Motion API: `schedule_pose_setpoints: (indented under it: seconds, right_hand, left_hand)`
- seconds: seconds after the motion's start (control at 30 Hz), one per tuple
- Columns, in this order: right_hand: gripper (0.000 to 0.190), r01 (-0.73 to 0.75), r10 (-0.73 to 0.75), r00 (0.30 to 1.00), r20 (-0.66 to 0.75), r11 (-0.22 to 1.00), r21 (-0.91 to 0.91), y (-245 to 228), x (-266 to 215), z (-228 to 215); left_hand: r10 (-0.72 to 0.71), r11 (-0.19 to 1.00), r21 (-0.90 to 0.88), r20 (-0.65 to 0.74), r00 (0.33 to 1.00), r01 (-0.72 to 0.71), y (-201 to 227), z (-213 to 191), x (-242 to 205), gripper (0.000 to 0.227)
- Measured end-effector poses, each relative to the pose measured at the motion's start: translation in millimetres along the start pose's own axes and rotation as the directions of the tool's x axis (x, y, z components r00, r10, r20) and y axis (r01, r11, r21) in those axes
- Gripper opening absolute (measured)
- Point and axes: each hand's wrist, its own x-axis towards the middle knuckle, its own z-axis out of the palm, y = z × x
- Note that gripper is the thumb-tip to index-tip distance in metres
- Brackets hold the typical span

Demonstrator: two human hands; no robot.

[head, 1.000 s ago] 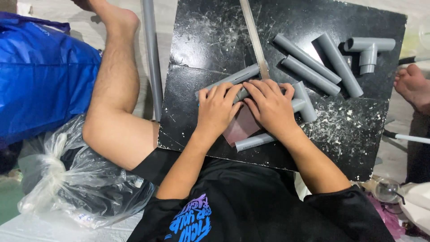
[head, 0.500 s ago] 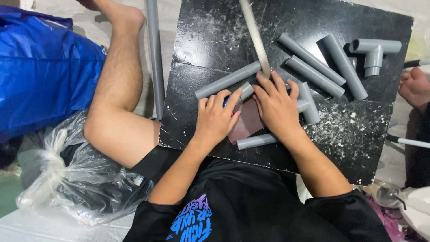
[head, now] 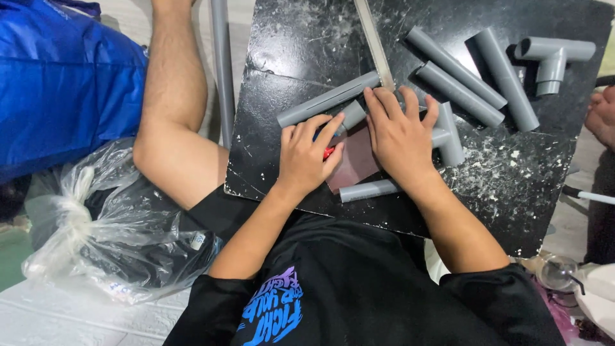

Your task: Sanding the ends of several PVC pipe sections using a piece of sandpaper fixed to a board on the floor.

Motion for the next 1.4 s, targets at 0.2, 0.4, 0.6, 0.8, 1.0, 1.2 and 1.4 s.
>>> schedule_pose_setpoints:
  seconds: [0.2, 0.4, 0.6, 0.8, 1.0, 1.2, 1.4]
  right_hand:
    - [0.047, -0.168, 0.167, 0.986, 0.02, 0.985, 0.045, 0, 7, -17]
    - [0.033, -0.175, 0.169, 0.984, 0.064, 0.978, 0.112, 9, 4, -18]
    - [0.036, -0.202, 0.205, 0.975, -0.084, 0.979, 0.04, 33, 11, -22]
    - [0.04, -0.179, 0.182, 0.982, -0.054, 0.982, 0.064, 40, 3, -18]
    - [0.039, -0.184, 0.185, 0.983, 0.0, 0.979, 0.091, 43, -2, -27]
    - [0.044, -0.193, 0.169, 0.97, 0.176, 0.972, 0.133, 51, -20, -39]
    - [0.039, -0.239, 0.189, 0.969, 0.157, 0.881, 0.409, 62, -15, -29]
  left_hand:
    - [-0.087, 0.995, -0.045, 0.058, 0.994, 0.09, 13, -15, 4, 0.055]
    - [-0.118, 0.993, -0.01, 0.065, 0.991, 0.119, 11, -8, -1, 0.057]
    - [-0.144, 0.989, -0.018, 0.06, 0.988, 0.145, 10, -5, -1, 0.057]
    - [-0.164, 0.986, -0.016, 0.094, 0.982, 0.166, 9, -4, -4, 0.058]
    - [-0.211, 0.977, 0.058, 0.141, 0.967, 0.204, 6, -5, 2, 0.06]
    - [-0.143, 0.987, 0.099, 0.178, 0.974, 0.127, -1, -27, 45, 0.039]
    - [-0.054, 0.996, 0.086, 0.333, 0.941, 0.027, -8, -12, 80, 0.057]
